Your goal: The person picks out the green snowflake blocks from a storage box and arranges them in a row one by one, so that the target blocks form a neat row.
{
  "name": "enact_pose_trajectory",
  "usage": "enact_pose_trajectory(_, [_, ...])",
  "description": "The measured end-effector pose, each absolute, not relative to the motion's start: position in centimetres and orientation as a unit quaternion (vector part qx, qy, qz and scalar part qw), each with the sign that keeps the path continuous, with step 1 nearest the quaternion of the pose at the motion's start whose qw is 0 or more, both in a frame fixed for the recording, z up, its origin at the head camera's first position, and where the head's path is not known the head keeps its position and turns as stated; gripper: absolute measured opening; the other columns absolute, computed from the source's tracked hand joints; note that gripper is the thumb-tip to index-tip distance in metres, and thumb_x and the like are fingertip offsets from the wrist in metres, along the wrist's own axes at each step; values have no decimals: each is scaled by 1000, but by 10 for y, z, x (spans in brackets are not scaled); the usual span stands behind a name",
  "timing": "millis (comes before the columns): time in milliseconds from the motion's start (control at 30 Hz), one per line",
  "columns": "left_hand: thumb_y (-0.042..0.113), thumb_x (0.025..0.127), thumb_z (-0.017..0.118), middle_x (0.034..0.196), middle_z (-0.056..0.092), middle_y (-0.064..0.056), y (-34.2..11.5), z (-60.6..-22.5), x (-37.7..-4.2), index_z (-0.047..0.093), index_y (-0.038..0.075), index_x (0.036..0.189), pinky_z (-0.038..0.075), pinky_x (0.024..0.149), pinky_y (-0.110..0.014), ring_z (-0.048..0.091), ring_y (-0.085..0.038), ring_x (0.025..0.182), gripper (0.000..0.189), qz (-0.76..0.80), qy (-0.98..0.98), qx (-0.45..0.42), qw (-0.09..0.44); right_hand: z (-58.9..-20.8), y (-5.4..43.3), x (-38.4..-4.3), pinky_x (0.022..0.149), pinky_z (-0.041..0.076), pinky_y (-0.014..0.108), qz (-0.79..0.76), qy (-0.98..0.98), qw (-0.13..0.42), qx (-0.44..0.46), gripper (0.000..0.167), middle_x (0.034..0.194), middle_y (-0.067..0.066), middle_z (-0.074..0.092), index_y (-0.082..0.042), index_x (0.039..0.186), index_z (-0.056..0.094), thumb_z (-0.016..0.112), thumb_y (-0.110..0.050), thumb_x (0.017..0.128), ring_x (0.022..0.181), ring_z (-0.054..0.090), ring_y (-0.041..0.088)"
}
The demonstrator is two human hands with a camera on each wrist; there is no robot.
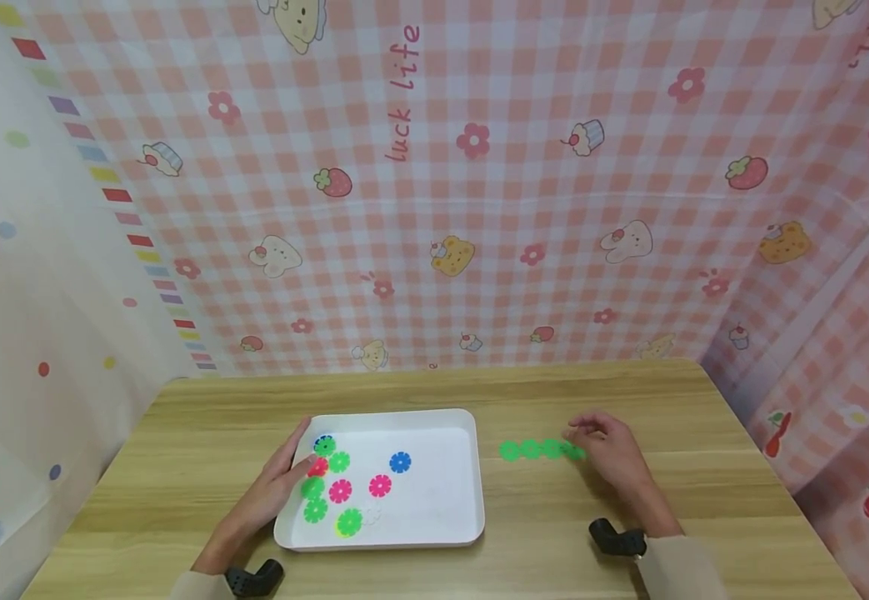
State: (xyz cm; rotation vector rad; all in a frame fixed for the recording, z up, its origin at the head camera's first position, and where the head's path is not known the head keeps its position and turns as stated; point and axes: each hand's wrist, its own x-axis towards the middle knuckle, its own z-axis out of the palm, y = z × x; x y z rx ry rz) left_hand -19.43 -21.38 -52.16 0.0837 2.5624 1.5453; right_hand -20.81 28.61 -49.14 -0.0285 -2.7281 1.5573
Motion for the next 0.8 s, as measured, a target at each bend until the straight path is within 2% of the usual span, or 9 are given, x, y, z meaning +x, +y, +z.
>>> enact_pose_trajectory(200, [28,106,46,165,14,-10,-214,-521,-194,12,21,161,2,115,-67,7,-37,149,65,511,856,39,67,-476,255,-209,60,50,28,529,-848,-26,20,28,101,11,64,1,113,62,66,-22,96,85,64,19])
enact_pose_trajectory(467, [31,105,47,165,15,-11,-213,-519,-193,14,22,161,2,115,-67,8,-37,149,66,515,853,39,68,-457,211,-207,54,42,23,570,-817,-72,53,24,93,7,64,-1,104,64,71,-20,92,71,58,15])
enact_pose_trajectory(733, [32,104,49,165,16,-11,-212,-518,-192,16,22,160,2,114,-68,7,-37,148,66,518,852,37,66,-450,162,-202,71,48,30,573,-805,-107,113,21,95,8,62,-2,103,65,70,-19,92,84,61,23])
enact_pose_trajectory(800, [32,104,49,165,16,-11,-212,-518,-192,15,23,160,2,114,-68,8,-37,148,66,518,852,36,66,-450,150,-201,66,47,28,567,-806,-120,119,20,94,7,61,-5,102,65,71,-21,92,78,59,23])
